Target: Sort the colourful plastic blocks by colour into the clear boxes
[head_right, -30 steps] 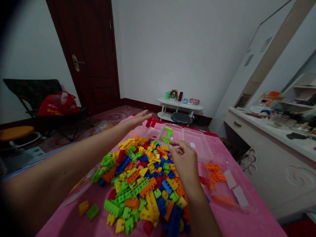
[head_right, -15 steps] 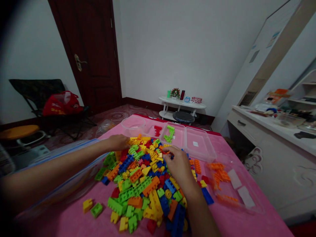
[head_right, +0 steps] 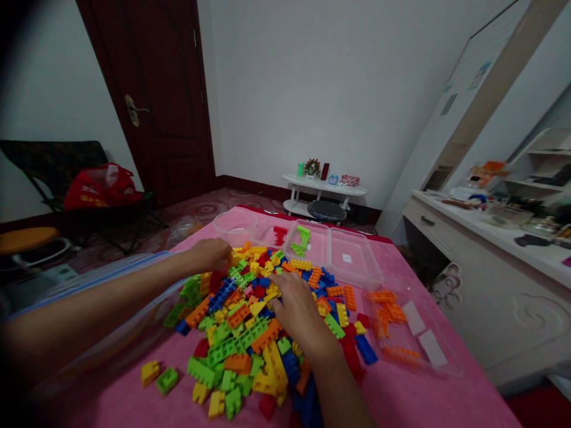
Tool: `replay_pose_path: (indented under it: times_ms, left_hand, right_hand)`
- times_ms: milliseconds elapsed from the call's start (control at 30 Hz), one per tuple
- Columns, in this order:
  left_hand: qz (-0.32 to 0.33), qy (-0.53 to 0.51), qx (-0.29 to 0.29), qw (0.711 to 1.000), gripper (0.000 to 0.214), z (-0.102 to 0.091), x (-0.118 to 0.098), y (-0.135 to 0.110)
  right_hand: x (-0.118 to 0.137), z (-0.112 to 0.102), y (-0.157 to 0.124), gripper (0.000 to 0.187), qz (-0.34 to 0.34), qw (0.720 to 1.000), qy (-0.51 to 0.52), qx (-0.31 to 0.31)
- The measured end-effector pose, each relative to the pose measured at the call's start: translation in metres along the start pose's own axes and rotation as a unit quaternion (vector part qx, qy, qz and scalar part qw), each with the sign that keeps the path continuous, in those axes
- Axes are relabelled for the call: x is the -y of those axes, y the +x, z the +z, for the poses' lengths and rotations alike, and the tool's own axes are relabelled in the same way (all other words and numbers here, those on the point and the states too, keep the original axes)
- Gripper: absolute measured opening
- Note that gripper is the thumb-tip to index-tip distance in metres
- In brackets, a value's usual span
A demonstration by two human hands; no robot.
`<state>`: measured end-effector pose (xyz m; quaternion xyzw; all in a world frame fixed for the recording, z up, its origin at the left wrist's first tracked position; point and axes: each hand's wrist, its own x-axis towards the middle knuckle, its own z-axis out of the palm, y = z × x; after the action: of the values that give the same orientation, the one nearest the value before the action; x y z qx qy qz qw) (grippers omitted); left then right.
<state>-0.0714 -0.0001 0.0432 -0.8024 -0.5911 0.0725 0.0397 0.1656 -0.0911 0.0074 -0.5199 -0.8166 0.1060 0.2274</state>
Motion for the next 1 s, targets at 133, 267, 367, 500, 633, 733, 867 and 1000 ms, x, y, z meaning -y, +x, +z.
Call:
replay_pose_path:
  times_ms: [133, 267, 367, 500, 633, 733, 867, 1000]
  left_hand:
    - [0.012, -0.027, -0.044, 0.999, 0.03, -0.022, -0.005, -0.005]
    - [0.066, -0.228, -0.051, 0.97, 0.025, -0.032, -0.023, -0.009]
    - [0.131, -0.431, 0.004, 0.893, 0.024, -0.025, -0.047, -0.011]
    - [0.199, -0.581, 0.006, 0.789, 0.023, -0.007, -0.077, -0.009]
    - [0.168, -0.64, -0.007, 0.75, 0.036, 0.008, -0.096, -0.007]
    - [0.164, -0.603, -0.061, 0.778, 0.04, 0.012, -0.1, -0.01]
    - [0.154, -0.497, -0.165, 0.838, 0.033, 0.014, -0.1, -0.018]
    - [0.156, -0.422, -0.162, 0.878, 0.023, 0.021, -0.102, -0.02]
  right_hand:
    - [-0.002, 0.0, 0.002, 0.049, 0.008, 1.0, 0.005, -0.018]
    - [0.001, -0.003, 0.006, 0.053, 0.039, 0.99, 0.092, -0.095]
    - [0.005, -0.007, 0.009, 0.06, 0.081, 0.967, 0.199, -0.138]
    - [0.007, -0.014, 0.009, 0.05, 0.046, 0.962, 0.224, -0.151]
    - [0.003, -0.021, 0.007, 0.038, 0.045, 0.959, 0.25, -0.128]
    - [-0.005, -0.027, 0.004, 0.034, 0.098, 0.949, 0.286, -0.085]
    - [-0.03, -0.04, 0.0, 0.033, 0.187, 0.932, 0.291, -0.111]
    - [-0.074, -0.062, 0.008, 0.031, 0.267, 0.91, 0.266, -0.174]
